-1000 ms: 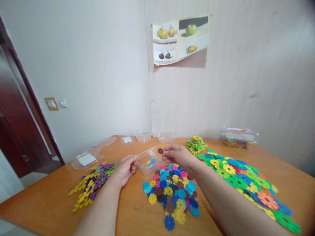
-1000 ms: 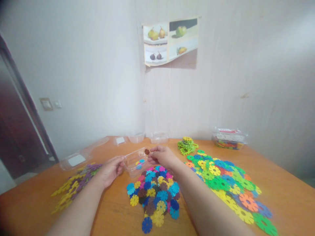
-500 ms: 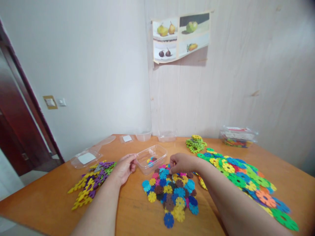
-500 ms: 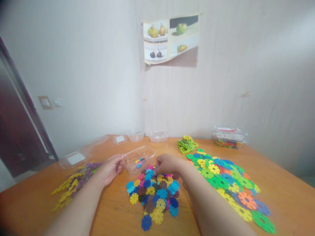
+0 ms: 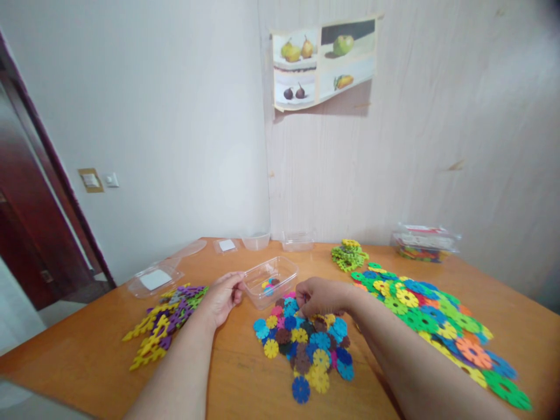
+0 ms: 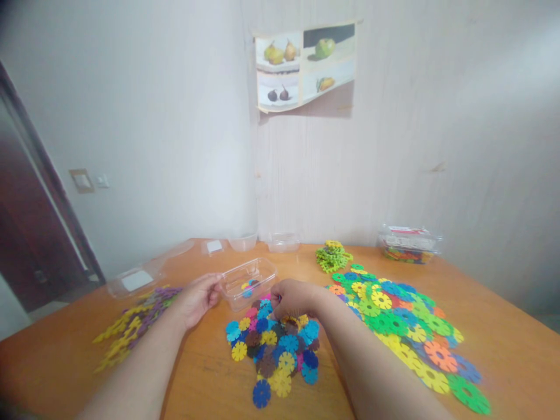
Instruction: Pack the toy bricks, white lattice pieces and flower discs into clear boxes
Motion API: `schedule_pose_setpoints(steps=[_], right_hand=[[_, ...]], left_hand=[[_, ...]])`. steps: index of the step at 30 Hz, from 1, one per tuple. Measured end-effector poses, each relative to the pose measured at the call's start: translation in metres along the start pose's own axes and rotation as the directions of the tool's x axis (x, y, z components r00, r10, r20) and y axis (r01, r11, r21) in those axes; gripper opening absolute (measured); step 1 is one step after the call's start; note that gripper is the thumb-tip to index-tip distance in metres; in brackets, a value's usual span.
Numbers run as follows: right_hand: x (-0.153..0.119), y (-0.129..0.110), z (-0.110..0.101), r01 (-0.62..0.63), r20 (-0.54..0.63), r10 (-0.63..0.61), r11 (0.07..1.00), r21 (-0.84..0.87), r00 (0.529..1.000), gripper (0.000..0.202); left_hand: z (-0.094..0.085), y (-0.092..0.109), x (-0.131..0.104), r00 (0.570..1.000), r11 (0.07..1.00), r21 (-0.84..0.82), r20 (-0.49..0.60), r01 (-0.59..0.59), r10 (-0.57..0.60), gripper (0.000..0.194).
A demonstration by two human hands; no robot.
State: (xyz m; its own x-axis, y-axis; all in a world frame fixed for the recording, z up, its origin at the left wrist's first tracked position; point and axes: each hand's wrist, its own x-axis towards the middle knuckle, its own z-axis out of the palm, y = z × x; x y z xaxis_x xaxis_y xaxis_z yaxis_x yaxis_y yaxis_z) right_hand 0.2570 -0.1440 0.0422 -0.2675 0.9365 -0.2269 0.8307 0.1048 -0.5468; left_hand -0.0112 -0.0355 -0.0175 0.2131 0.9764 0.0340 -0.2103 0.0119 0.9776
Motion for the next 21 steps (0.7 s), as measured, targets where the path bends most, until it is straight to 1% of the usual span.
schedule_pose_setpoints(steps=[3,6,11,15,17,18,21], right_hand=[[-0.002,-0.002,-0.003,-0.031,0.002,0.031,0.996,0.083,1.0,0.007],[-0.004,-0.004,-0.004,-0.029,-0.05,0.036,0.992,0.121,0.998,0.005],[-0.003,-0.002,-0.003,0.019,-0.129,0.005,0.983,0.184,0.992,0.001],[0.008,0.006,0.0,0.094,-0.198,-0.036,0.952,0.29,0.979,0.004],[0.015,0.007,0.002,0.114,-0.234,-0.011,0.897,0.428,0.972,0.004],[0.018,0.006,0.003,0.13,-0.255,0.007,0.845,0.518,0.967,0.005],[0.024,-0.001,0.005,0.23,-0.332,0.053,0.617,0.752,0.942,0.009]], left_hand=[[-0.001,-0.001,0.001,1.0,1.0,-0.014,-0.008,0.003,-0.003,0.031],[-0.001,-0.001,0.002,1.0,1.0,-0.021,-0.012,0.015,-0.015,0.03],[-0.001,-0.002,0.002,1.0,1.0,-0.017,-0.013,0.022,-0.022,0.028],[0.0,-0.002,0.002,1.0,1.0,-0.02,-0.018,0.017,-0.018,0.027],[0.001,-0.001,0.001,1.0,1.0,-0.024,-0.023,0.02,-0.02,0.027],[0.001,0.0,0.0,0.999,0.999,-0.025,-0.022,0.024,-0.025,0.027],[0.002,0.001,-0.001,0.999,0.999,-0.022,-0.025,0.036,-0.037,0.027]])
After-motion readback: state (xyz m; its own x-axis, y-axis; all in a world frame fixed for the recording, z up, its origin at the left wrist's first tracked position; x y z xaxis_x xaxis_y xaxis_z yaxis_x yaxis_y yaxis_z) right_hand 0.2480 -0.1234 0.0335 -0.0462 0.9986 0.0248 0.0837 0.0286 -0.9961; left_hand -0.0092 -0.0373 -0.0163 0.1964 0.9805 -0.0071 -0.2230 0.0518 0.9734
